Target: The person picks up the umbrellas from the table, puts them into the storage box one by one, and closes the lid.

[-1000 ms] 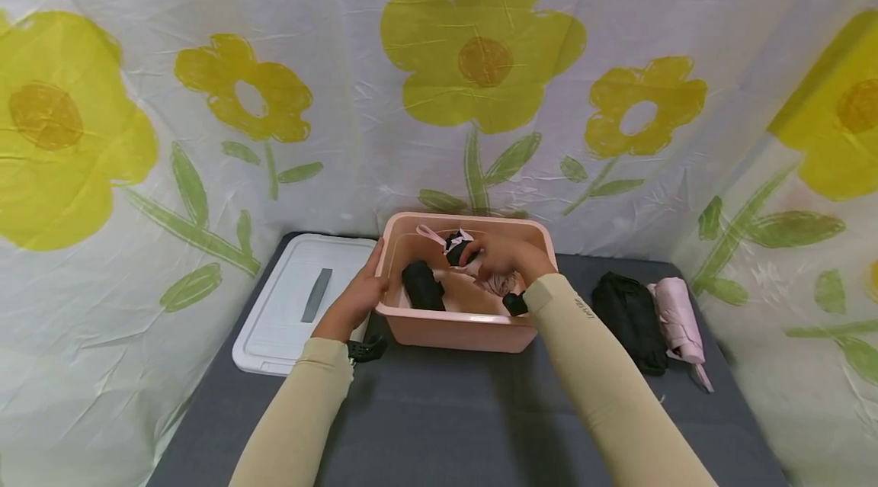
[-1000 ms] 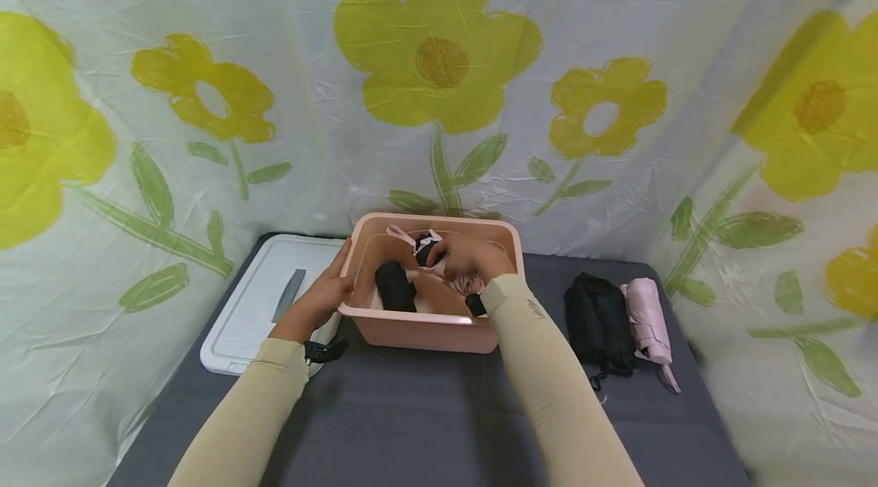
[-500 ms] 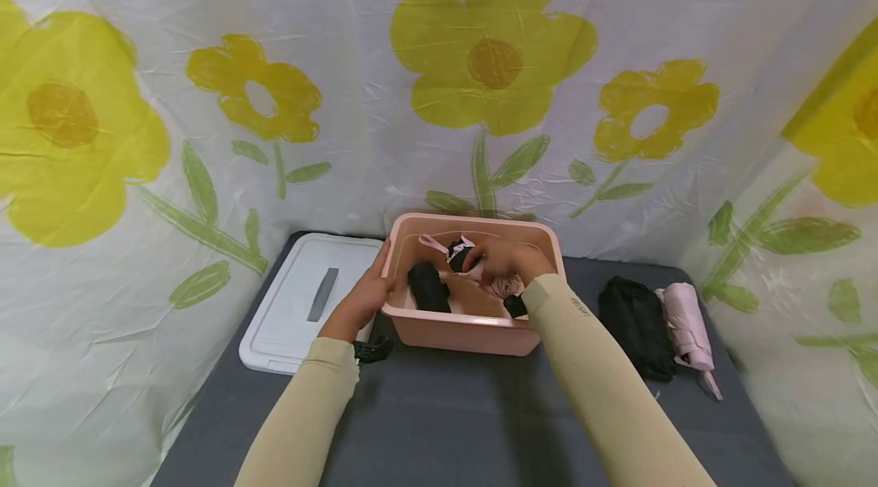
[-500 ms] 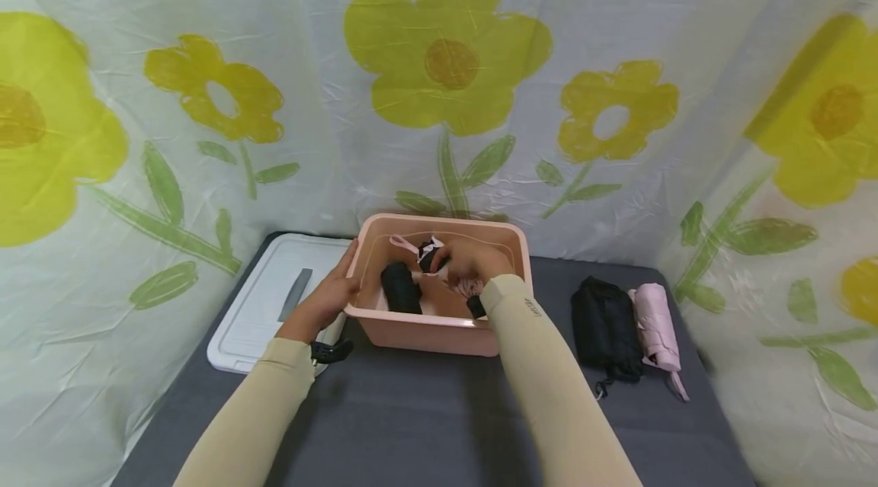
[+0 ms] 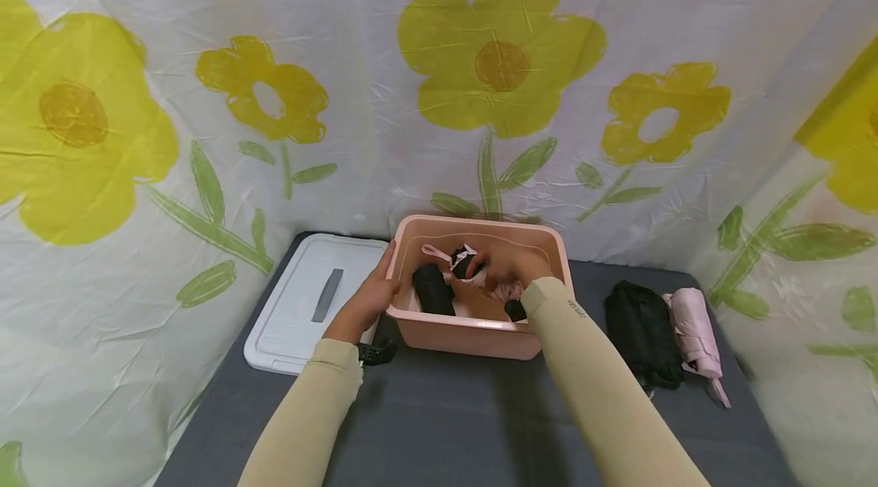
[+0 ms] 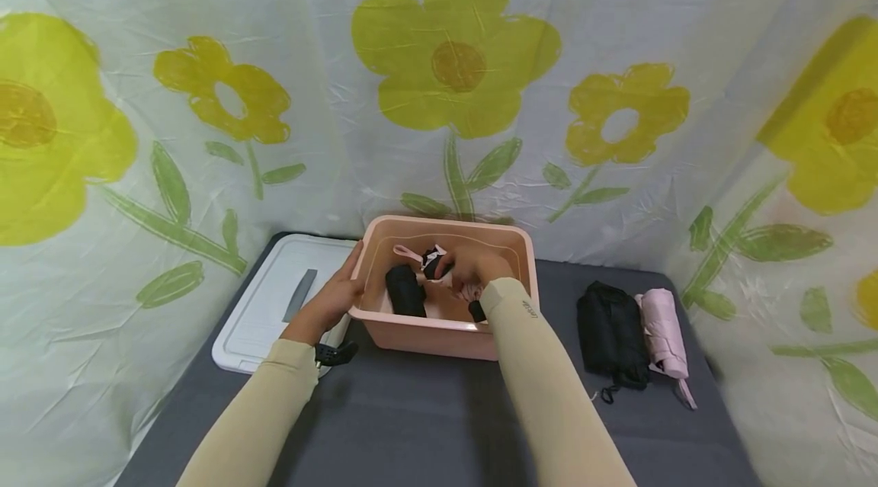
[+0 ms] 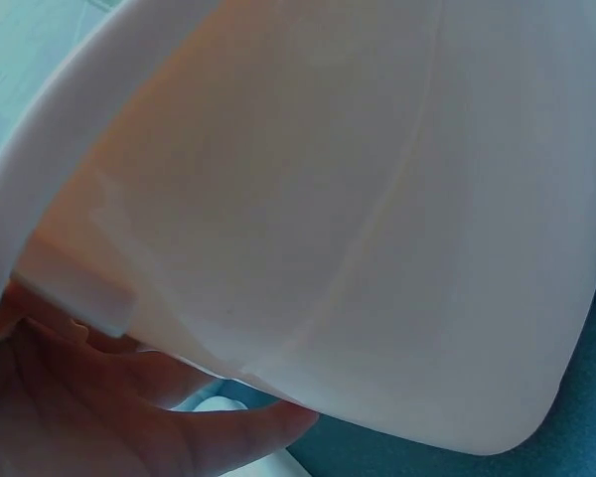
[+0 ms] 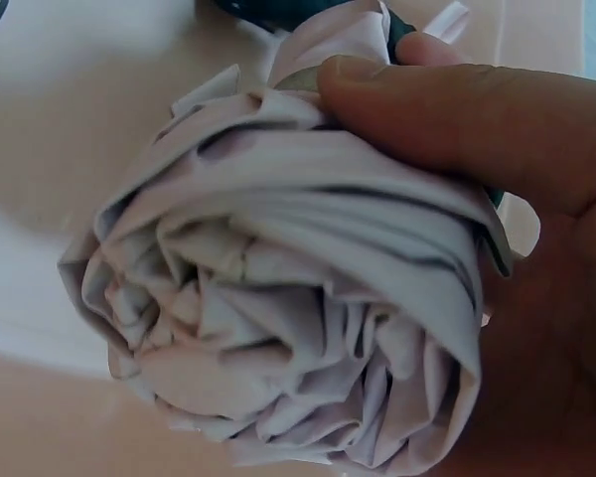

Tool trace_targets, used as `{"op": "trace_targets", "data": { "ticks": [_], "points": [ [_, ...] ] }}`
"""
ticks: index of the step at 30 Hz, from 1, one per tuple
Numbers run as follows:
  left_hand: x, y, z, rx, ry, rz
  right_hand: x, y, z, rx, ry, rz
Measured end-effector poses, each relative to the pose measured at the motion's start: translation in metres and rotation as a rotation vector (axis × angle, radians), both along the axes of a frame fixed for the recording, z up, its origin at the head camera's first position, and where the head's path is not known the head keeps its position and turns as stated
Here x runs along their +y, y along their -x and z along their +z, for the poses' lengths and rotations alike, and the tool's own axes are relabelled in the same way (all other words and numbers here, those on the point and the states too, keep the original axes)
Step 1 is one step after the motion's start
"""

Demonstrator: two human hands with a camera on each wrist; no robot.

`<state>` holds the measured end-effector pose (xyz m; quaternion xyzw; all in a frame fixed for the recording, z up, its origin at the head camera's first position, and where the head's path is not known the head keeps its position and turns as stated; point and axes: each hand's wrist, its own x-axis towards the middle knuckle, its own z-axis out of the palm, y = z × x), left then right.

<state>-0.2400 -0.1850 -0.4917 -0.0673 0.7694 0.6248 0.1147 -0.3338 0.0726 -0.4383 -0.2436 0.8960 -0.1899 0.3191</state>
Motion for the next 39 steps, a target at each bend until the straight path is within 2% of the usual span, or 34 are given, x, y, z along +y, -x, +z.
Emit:
{"op": "trace_targets", "data": {
  "ticks": [2, 4, 6, 9, 12, 18, 21, 26, 29, 35, 39],
  "points": [
    [0.000, -0.001, 0.000, 0.003, -0.001, 0.000, -0.001, 0.000, -0.003, 0.018, -0.011, 0.002],
    [0.000, -0.003, 0.004, -0.004, -0.010, -0.006, -0.001, -0.001, -0.005, 0.015, 0.025, 0.010],
    [0.001, -0.006, 0.009, -0.007, -0.013, -0.011, -0.002, -0.001, -0.007, -0.022, 0.073, 0.007],
    [0.001, -0.005, 0.010, -0.002, -0.005, -0.008, -0.005, -0.001, -0.005, -0.033, 0.116, 0.001],
    [0.001, -0.002, 0.002, 0.009, 0.005, 0.004, -0.005, -0.001, 0.001, -0.003, 0.089, -0.025],
    [0.001, -0.001, 0.002, 0.004, 0.010, 0.010, -0.004, -0.001, 0.007, -0.003, 0.076, -0.015],
    [0.000, -0.001, 0.001, 0.005, 0.003, 0.005, -0.001, -0.003, 0.011, -0.025, 0.114, -0.017],
    [-0.001, 0.000, 0.000, 0.001, -0.011, -0.004, 0.003, -0.006, 0.019, -0.112, 0.196, -0.038],
    [-0.001, 0.000, 0.001, -0.006, -0.006, -0.002, 0.006, -0.007, 0.025, -0.108, 0.175, -0.025],
    [-0.001, 0.000, 0.000, -0.009, 0.007, 0.000, 0.010, -0.011, 0.037, 0.012, 0.048, 0.031],
    [-0.002, -0.001, -0.001, -0.014, -0.005, -0.001, 0.012, -0.015, 0.042, 0.034, 0.033, 0.060]
  ]
}}
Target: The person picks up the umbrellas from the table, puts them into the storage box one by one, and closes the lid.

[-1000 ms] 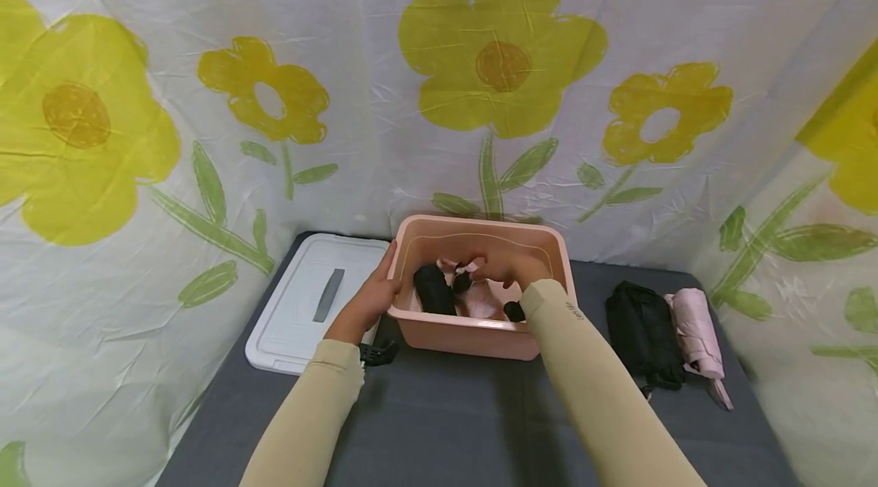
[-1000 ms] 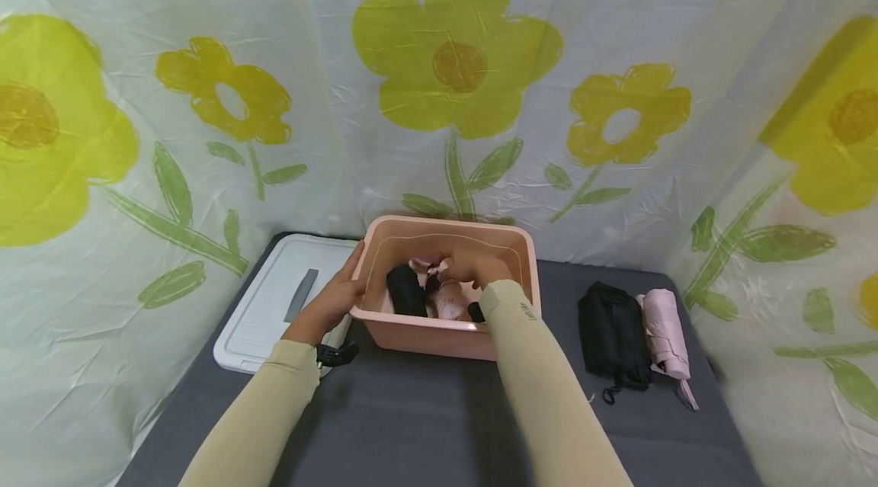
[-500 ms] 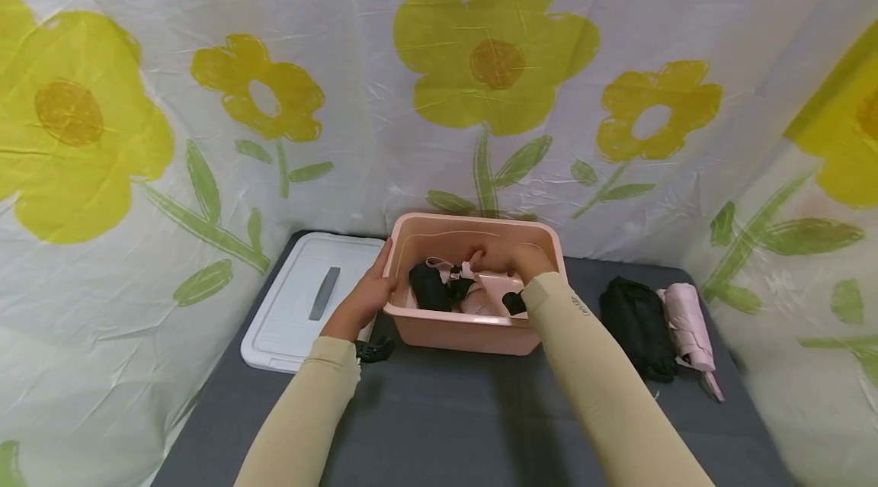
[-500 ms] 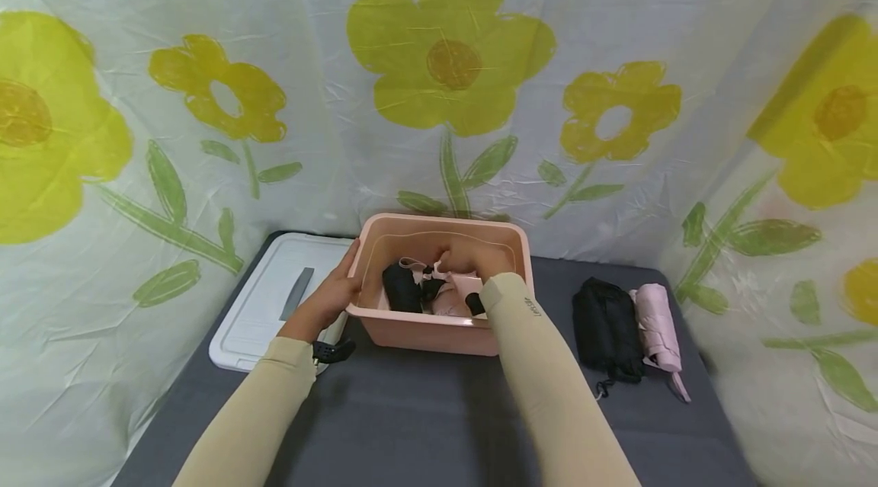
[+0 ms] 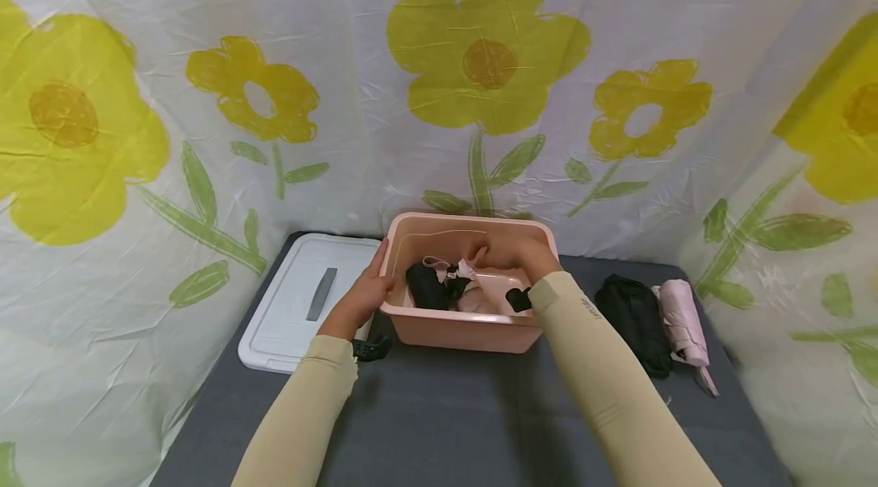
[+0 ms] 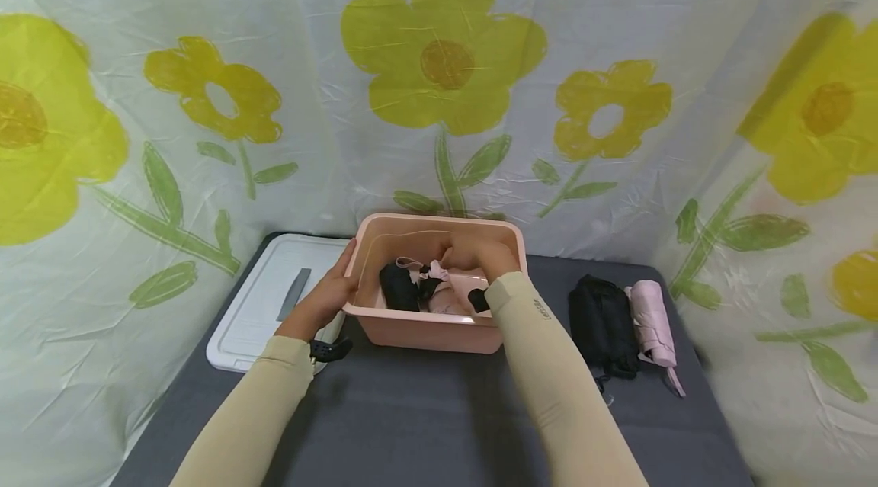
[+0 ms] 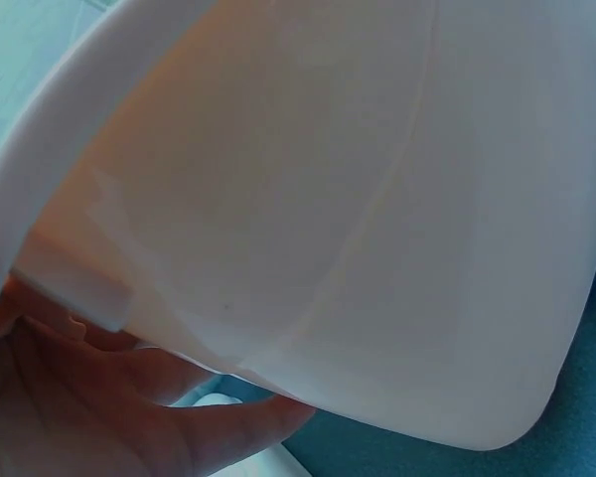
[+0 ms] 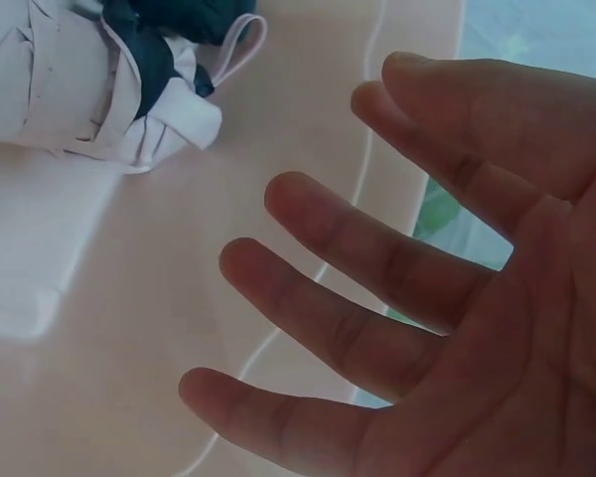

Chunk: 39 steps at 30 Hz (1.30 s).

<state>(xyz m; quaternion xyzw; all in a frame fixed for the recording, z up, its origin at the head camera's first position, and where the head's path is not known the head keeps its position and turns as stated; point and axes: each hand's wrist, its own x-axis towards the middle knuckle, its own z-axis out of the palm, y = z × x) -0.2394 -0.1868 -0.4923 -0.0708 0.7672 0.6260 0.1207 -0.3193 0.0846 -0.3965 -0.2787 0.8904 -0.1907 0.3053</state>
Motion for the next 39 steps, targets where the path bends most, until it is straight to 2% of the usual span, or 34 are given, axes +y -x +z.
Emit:
{"op": "trace_targets", "data": {
  "ticks": [9, 16, 23, 25, 29, 32, 36, 39],
  "points": [
    [0.002, -0.002, 0.003, 0.020, 0.028, -0.008, 0.014, -0.003, 0.002, 0.086, -0.040, 0.050],
    [0.003, -0.003, 0.004, 0.033, 0.032, -0.013, 0.022, -0.010, 0.005, 0.093, 0.011, 0.025],
    [0.001, 0.000, 0.002, 0.008, 0.023, -0.015, 0.033, -0.016, 0.006, 0.149, 0.061, -0.015],
    [0.001, 0.000, 0.006, -0.005, 0.023, -0.020, 0.036, -0.018, 0.006, 0.167, 0.084, -0.019],
    [0.006, -0.009, 0.024, -0.021, 0.028, -0.033, 0.045, -0.023, 0.007, 0.198, 0.141, -0.028],
    [0.007, -0.008, 0.019, -0.011, 0.034, -0.027, 0.053, -0.027, 0.009, 0.191, 0.191, -0.043],
    [0.003, -0.001, 0.000, 0.019, 0.024, -0.015, 0.062, -0.031, 0.012, 0.193, 0.203, -0.075],
    [0.002, -0.001, 0.000, 0.030, 0.017, -0.022, 0.070, -0.034, 0.012, 0.201, 0.179, -0.117]
  ]
}}
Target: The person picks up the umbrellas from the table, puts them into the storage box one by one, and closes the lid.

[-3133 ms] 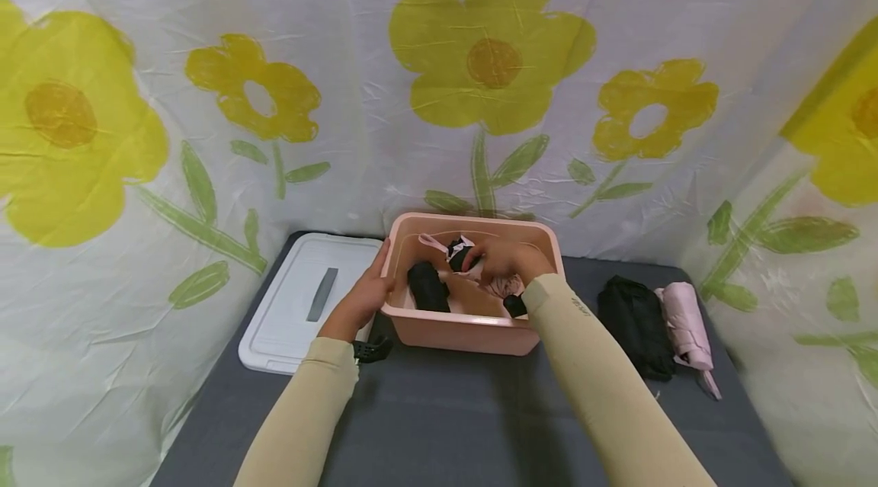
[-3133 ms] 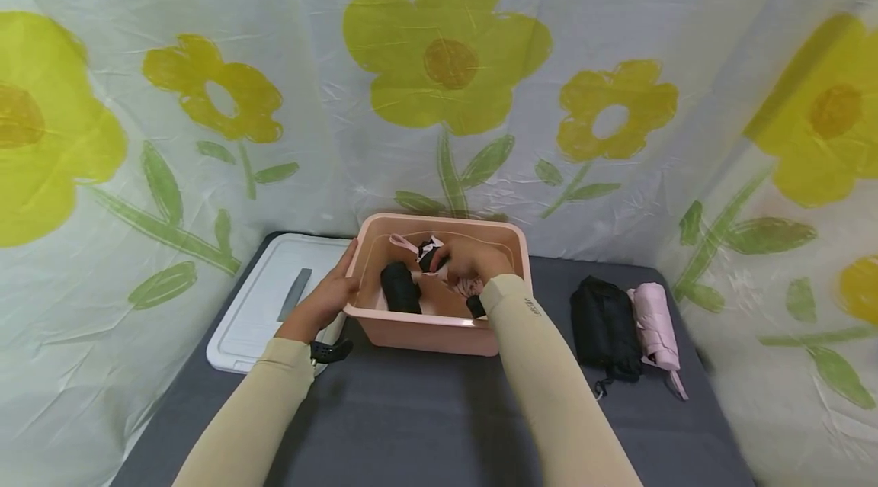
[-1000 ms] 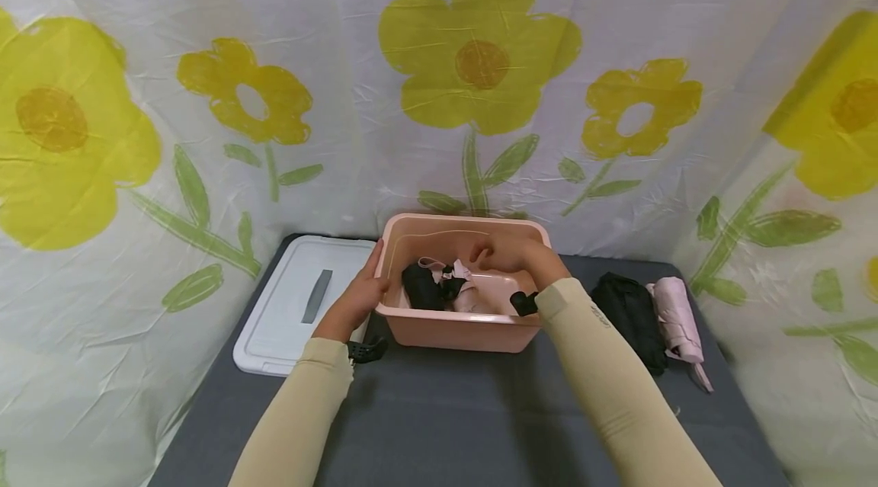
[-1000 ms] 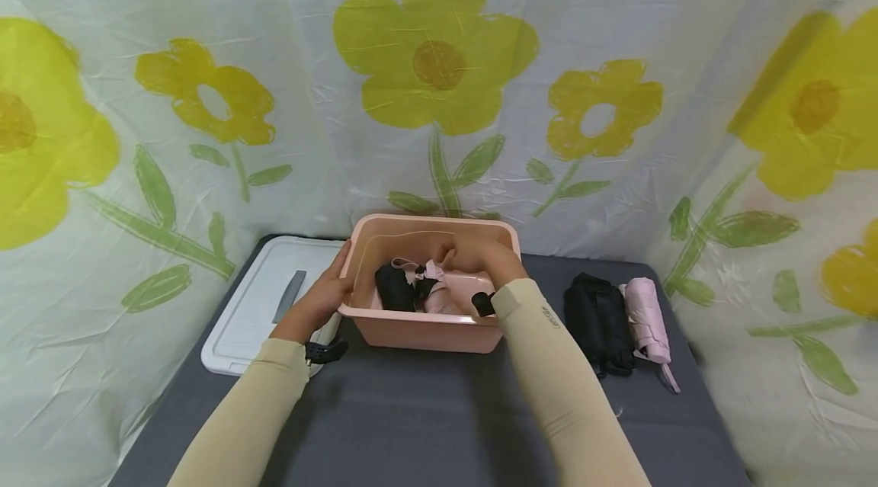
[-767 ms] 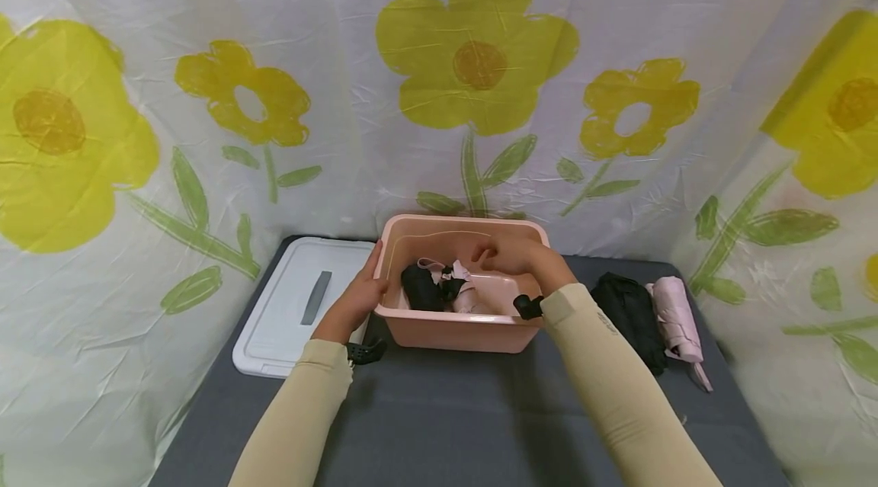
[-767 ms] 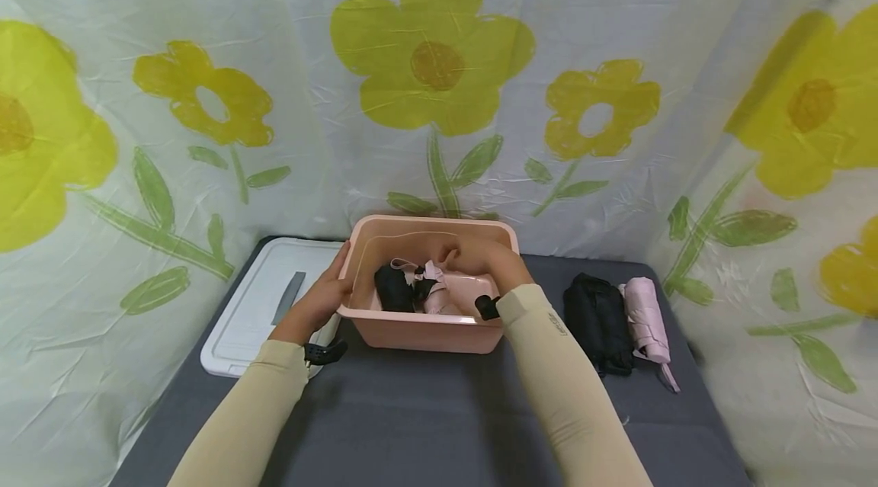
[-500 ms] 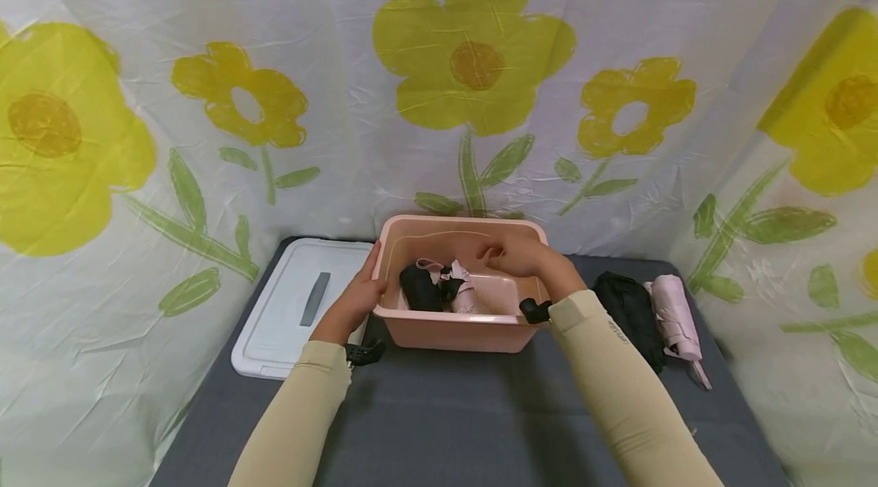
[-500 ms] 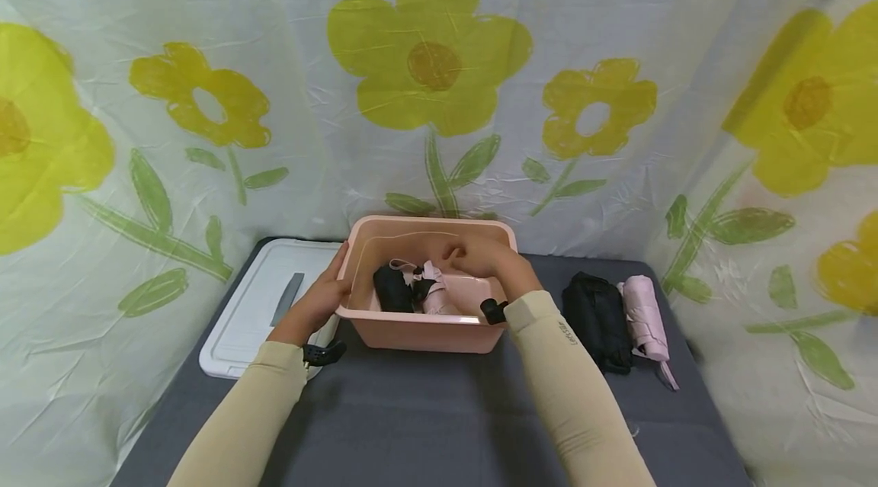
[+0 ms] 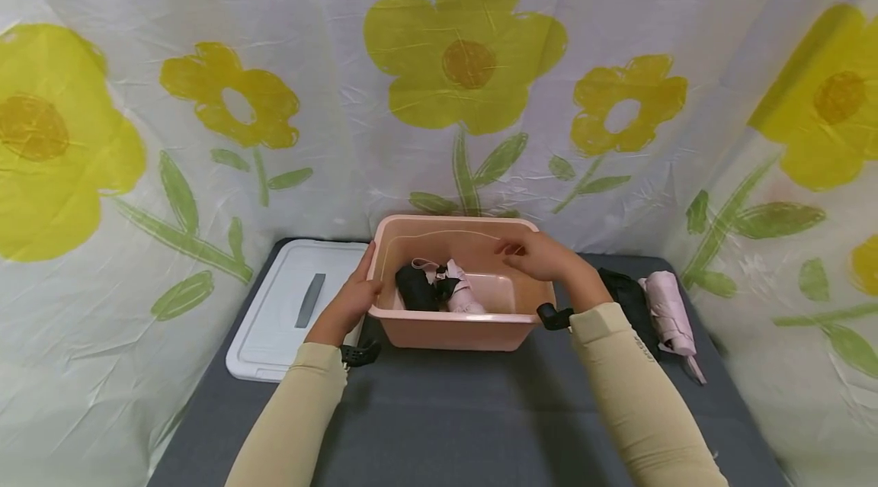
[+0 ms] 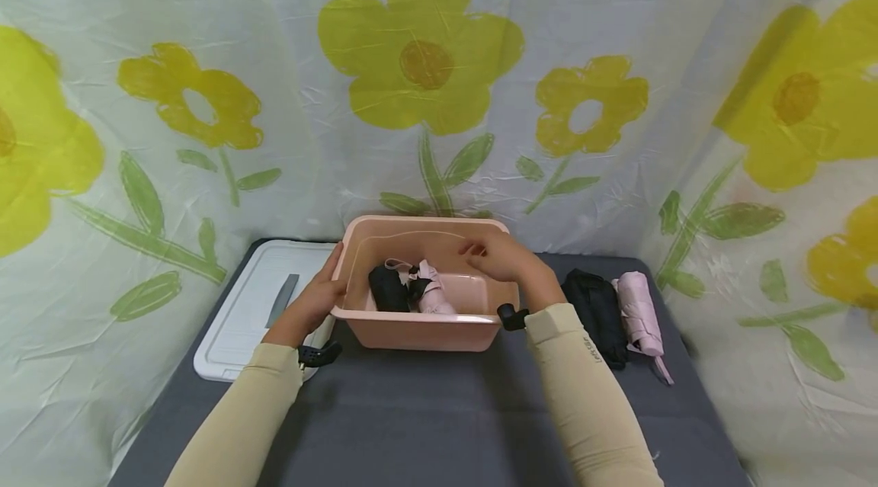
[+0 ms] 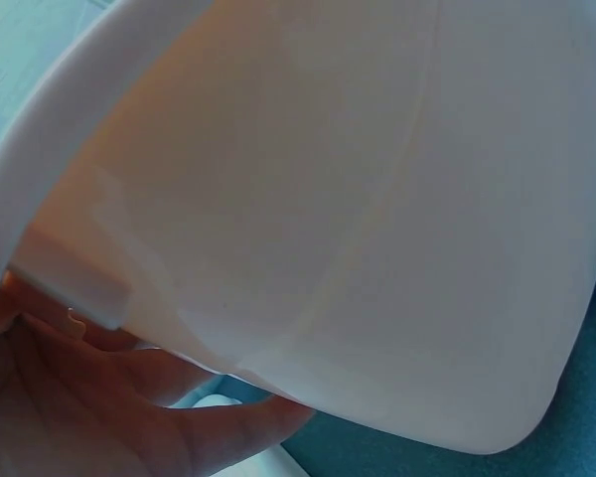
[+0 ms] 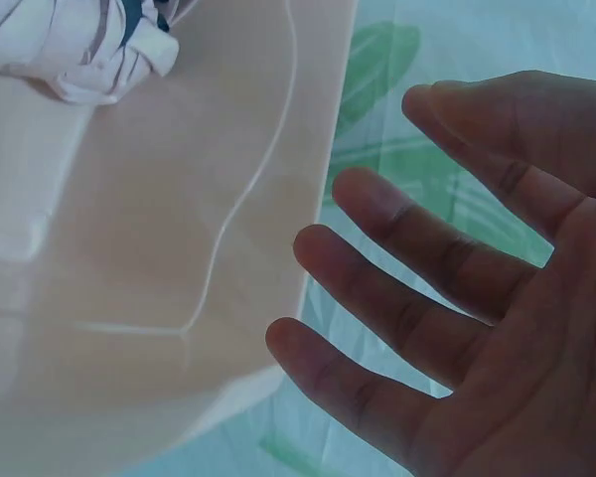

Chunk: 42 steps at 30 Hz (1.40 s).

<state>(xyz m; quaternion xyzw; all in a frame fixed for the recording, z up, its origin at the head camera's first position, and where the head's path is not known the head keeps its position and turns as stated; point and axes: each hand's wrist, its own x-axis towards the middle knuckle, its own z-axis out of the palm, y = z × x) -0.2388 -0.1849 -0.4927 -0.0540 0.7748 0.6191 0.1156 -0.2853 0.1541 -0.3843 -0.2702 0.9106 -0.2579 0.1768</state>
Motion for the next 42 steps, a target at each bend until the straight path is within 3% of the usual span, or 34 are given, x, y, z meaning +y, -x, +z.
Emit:
{"op": "trace_targets", "data": {
  "ticks": [5, 17, 30, 42],
  "points": [
    [-0.001, -0.001, 0.001, -0.003, -0.005, -0.001, 0.009, -0.005, -0.001, 0.017, 0.015, -0.044],
    [0.000, -0.002, 0.003, -0.007, -0.012, -0.008, 0.028, -0.011, -0.009, 0.100, 0.061, -0.062],
    [-0.005, 0.006, 0.001, -0.022, -0.037, -0.052, 0.051, -0.020, -0.022, 0.157, 0.059, -0.173],
    [-0.005, 0.004, -0.001, -0.015, 0.025, -0.020, 0.068, -0.025, -0.039, 0.164, 0.046, -0.212]
  ]
}}
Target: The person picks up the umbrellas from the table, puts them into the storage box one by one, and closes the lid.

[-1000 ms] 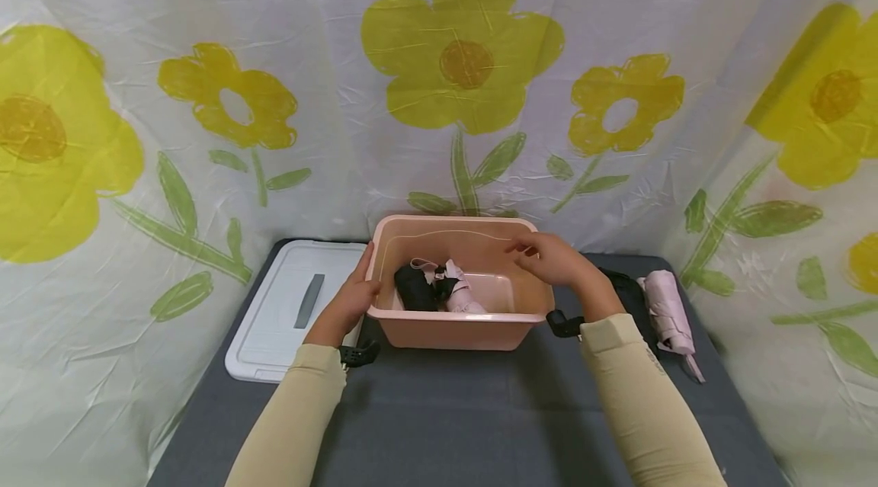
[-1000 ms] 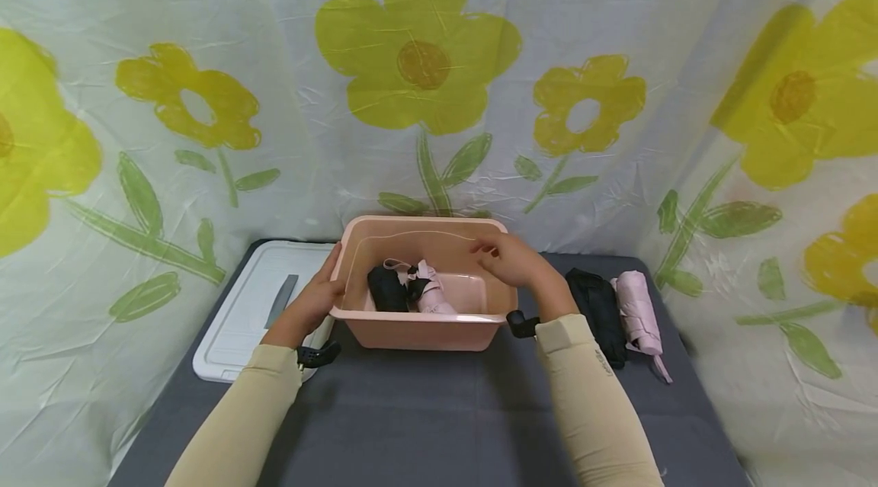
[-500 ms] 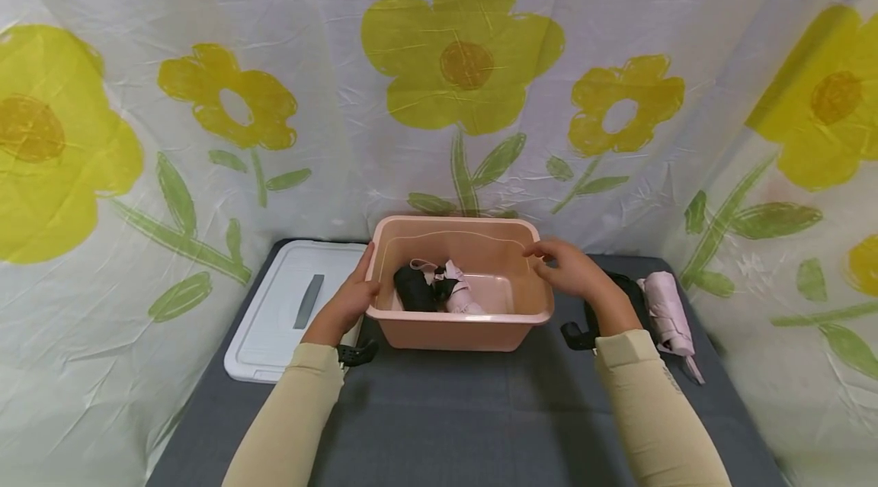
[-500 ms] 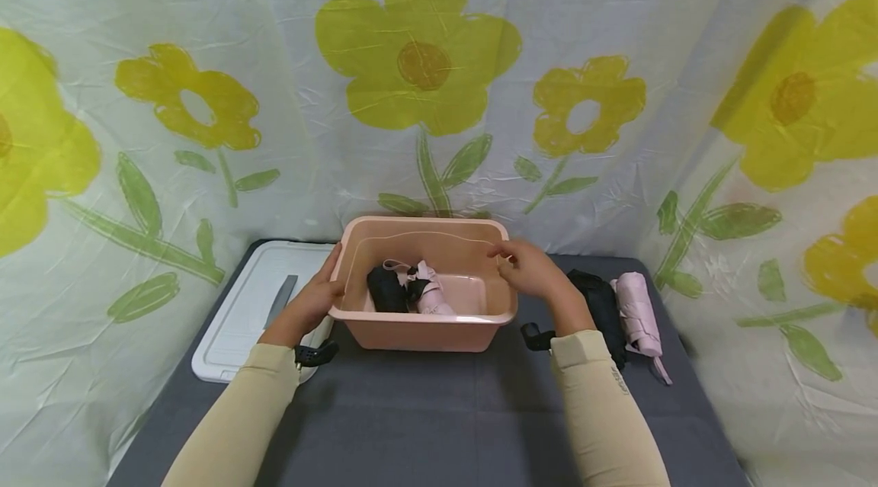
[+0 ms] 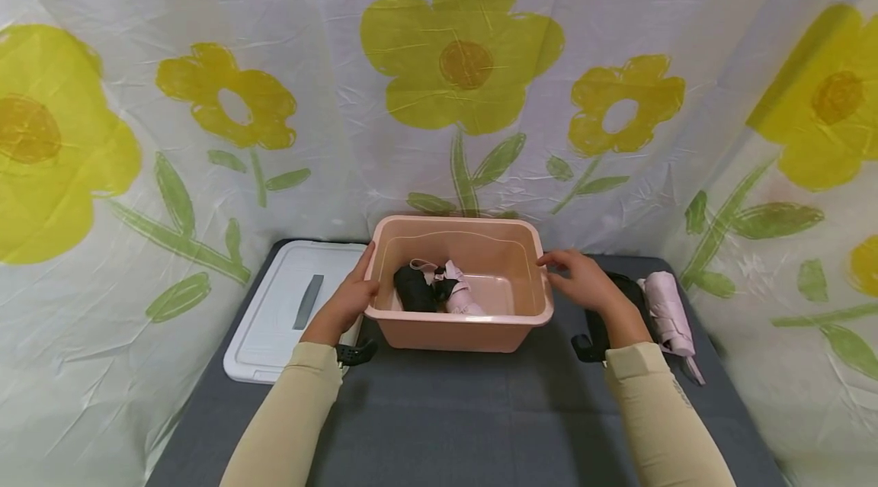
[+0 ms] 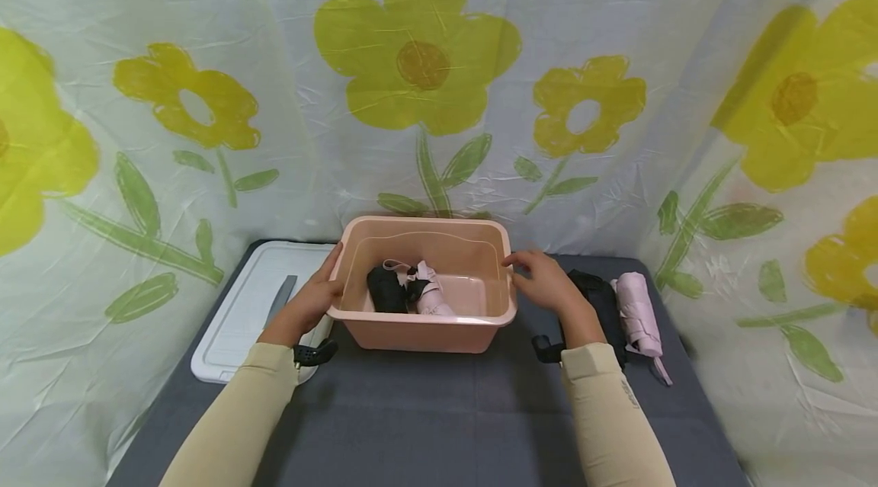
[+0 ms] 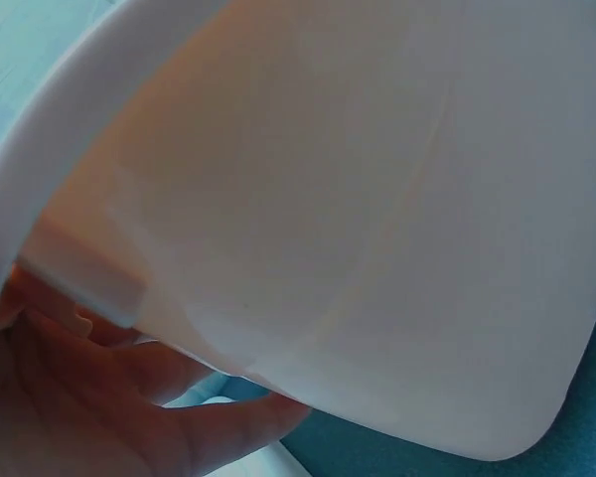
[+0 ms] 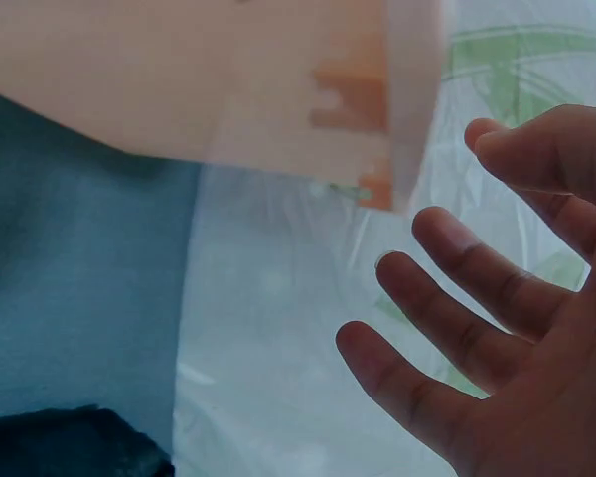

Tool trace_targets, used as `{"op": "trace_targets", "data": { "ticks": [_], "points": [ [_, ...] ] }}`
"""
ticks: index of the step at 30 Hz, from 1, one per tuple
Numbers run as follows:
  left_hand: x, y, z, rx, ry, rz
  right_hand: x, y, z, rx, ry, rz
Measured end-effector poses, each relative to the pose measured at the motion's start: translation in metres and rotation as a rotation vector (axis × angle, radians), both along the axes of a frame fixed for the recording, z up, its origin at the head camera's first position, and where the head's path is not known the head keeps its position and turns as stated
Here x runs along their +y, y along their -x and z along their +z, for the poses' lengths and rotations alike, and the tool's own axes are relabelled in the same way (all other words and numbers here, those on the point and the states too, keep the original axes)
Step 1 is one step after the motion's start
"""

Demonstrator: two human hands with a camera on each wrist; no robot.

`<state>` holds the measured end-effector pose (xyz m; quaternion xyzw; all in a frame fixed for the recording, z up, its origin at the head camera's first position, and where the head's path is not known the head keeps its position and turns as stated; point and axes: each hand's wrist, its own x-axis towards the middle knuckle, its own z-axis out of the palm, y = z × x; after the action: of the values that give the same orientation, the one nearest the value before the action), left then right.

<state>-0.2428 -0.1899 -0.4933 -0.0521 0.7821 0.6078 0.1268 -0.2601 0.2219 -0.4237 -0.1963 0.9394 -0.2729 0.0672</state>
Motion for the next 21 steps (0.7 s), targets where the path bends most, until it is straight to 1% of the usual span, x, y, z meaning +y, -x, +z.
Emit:
{"op": "trace_targets", "data": {
  "ticks": [13, 21],
  "points": [
    [-0.003, 0.002, 0.003, 0.014, -0.006, -0.038, 0.008, -0.001, -0.017, -0.023, 0.005, -0.041],
    [0.000, 0.000, 0.006, -0.008, -0.001, -0.017, 0.015, -0.005, -0.024, -0.047, 0.031, -0.061]
  ]
}}
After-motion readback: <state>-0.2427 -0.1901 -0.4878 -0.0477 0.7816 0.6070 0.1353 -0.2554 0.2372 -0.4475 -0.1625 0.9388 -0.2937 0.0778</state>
